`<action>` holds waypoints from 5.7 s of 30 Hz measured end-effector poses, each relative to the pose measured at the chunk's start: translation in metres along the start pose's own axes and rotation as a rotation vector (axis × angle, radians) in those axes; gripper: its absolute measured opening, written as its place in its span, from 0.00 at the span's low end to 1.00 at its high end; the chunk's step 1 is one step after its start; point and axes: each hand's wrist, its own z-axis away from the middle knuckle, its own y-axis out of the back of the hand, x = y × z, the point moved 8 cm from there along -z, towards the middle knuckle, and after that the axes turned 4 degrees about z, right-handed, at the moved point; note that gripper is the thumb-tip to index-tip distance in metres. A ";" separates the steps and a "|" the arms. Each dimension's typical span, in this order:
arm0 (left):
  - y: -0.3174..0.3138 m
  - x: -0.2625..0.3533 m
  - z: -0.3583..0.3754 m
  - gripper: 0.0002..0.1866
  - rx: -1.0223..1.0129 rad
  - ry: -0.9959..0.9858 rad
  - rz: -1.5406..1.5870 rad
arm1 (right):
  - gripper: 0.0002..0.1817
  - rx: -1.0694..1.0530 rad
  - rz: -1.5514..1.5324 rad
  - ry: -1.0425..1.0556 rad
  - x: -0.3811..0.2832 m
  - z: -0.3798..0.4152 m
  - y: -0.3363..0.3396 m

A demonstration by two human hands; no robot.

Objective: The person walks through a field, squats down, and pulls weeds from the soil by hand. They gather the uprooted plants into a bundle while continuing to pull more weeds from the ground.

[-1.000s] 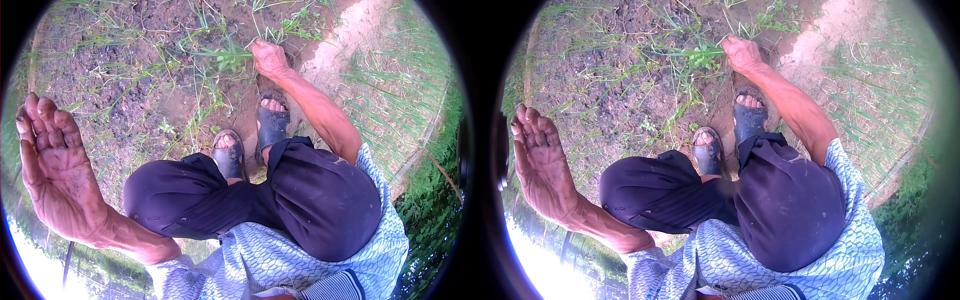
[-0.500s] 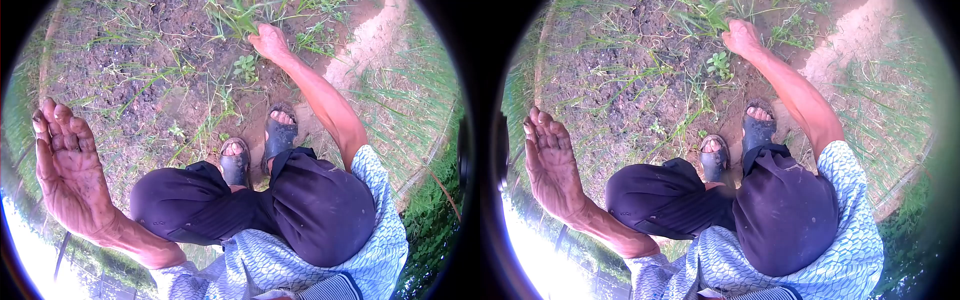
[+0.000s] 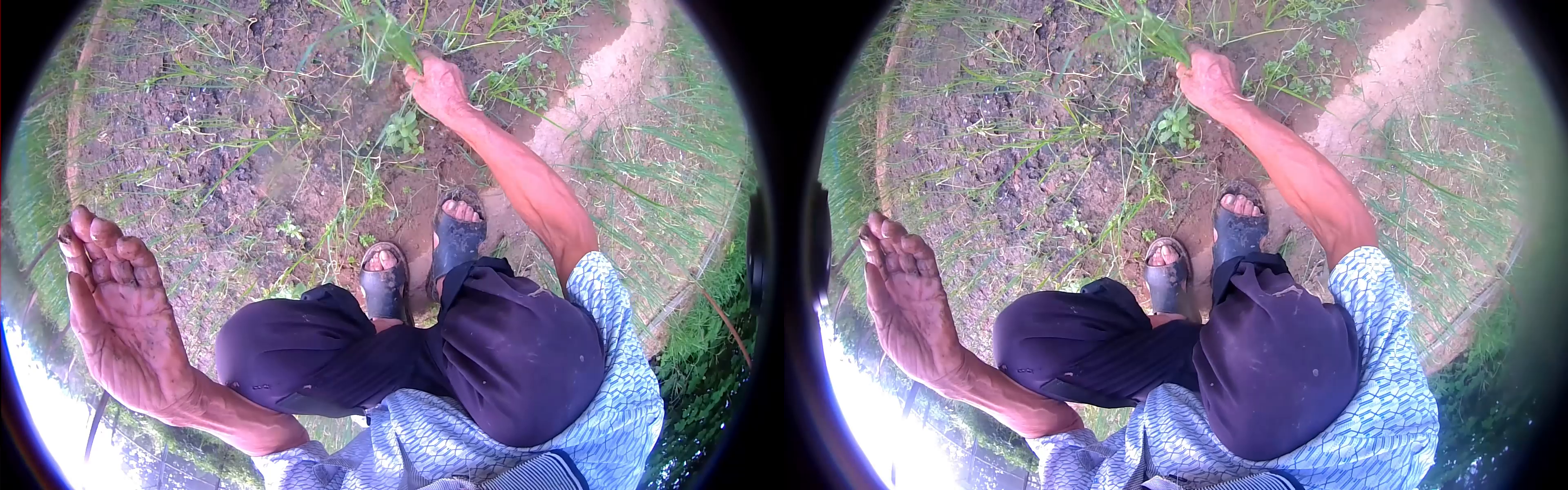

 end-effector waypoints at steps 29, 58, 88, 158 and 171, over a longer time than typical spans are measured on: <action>0.001 0.003 0.003 0.23 0.027 0.003 -0.005 | 0.19 0.327 -0.007 0.033 0.003 -0.041 0.021; 0.005 -0.011 -0.006 0.22 0.022 0.096 0.016 | 0.11 0.057 0.390 0.289 0.044 -0.056 0.048; 0.003 -0.014 -0.009 0.24 -0.002 0.078 0.033 | 0.16 0.342 -0.338 -0.275 0.128 -0.007 0.209; 0.028 -0.035 -0.040 0.21 0.078 0.184 -0.068 | 0.18 0.558 -0.928 -0.581 0.221 0.043 0.159; 0.019 -0.039 -0.041 0.22 0.032 0.198 -0.029 | 0.19 0.060 0.146 -0.351 0.144 -0.019 0.148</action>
